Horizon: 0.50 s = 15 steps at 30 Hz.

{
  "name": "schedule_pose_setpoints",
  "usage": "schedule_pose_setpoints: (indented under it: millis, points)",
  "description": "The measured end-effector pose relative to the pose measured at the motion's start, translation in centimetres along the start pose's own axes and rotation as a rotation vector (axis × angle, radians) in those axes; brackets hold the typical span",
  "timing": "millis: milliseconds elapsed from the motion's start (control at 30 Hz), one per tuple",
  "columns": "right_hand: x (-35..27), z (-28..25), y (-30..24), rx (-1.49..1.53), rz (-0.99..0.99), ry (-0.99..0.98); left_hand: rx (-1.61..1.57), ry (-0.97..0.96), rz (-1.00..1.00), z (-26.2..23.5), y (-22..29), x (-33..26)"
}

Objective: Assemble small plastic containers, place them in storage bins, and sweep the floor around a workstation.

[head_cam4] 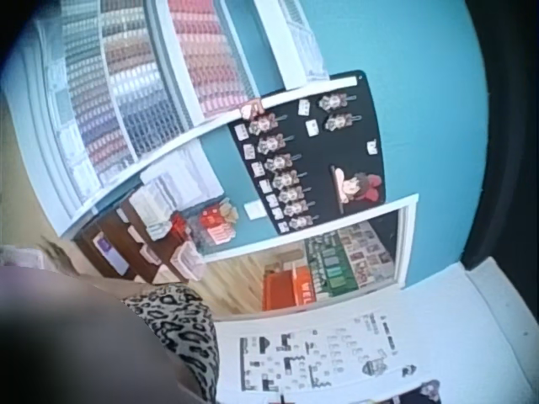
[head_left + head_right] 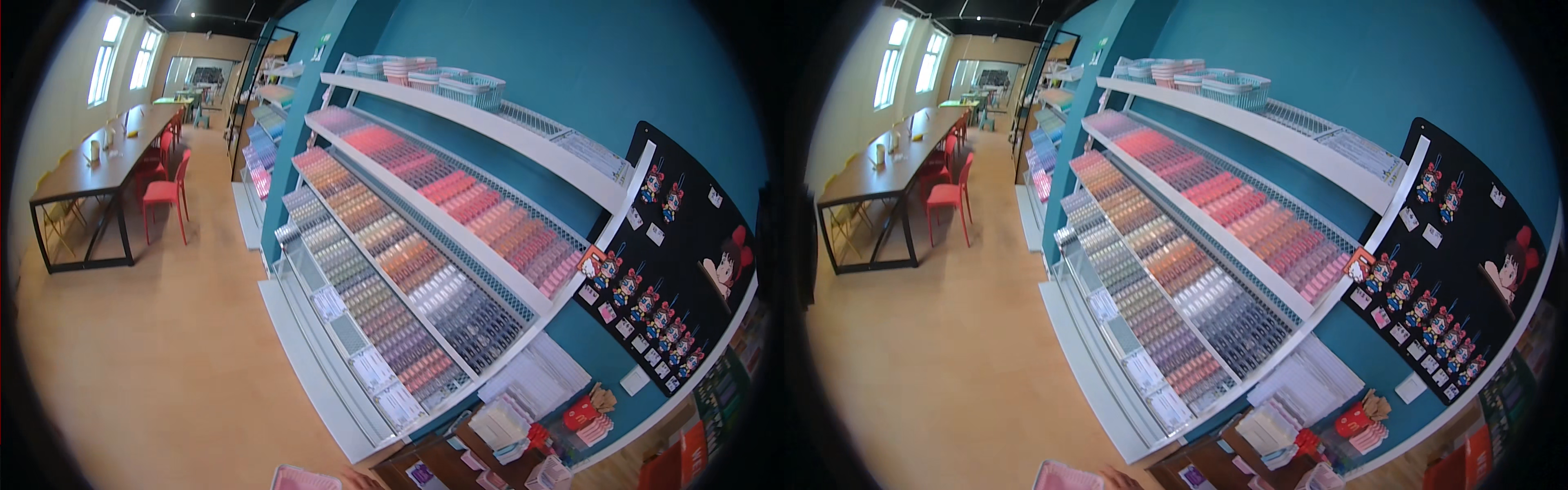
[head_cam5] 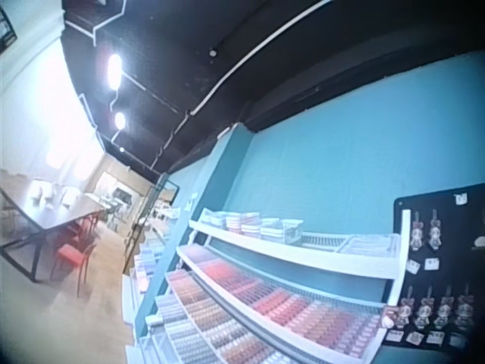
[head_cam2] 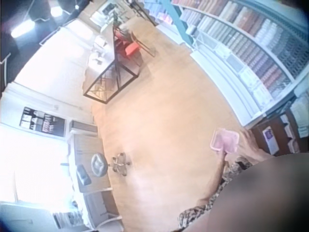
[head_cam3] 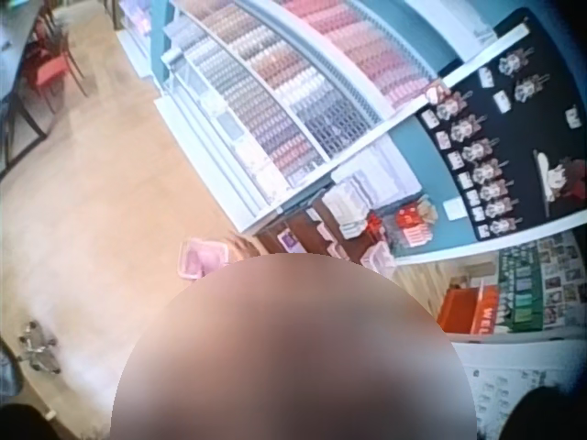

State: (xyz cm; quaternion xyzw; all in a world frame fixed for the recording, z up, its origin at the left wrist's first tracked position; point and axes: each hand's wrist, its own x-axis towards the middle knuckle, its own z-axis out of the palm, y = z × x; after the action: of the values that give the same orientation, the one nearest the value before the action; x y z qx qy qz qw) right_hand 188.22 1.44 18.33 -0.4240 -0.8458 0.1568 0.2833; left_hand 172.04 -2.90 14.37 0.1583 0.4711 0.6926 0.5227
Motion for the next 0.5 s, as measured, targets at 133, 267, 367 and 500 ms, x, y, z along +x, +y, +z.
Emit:
schedule_pose_setpoints:
  millis: [133,267,367,500]
  points:
    - [6.8,1.5,-1.6,0.054,-0.439,-0.31,-0.048,0.069,0.017,0.7,3.7,2.5]
    - [12.8,3.5,-2.1,0.113,-0.629,-0.334,-0.082,0.113,0.026,1.0,7.6,6.4]
    - [20.7,1.0,-4.5,0.065,-0.7,-0.421,-0.116,0.151,0.041,1.6,10.7,10.6]
    - [32.1,1.0,-4.0,0.074,-0.587,-0.434,-0.126,0.153,0.003,1.9,14.5,15.1]
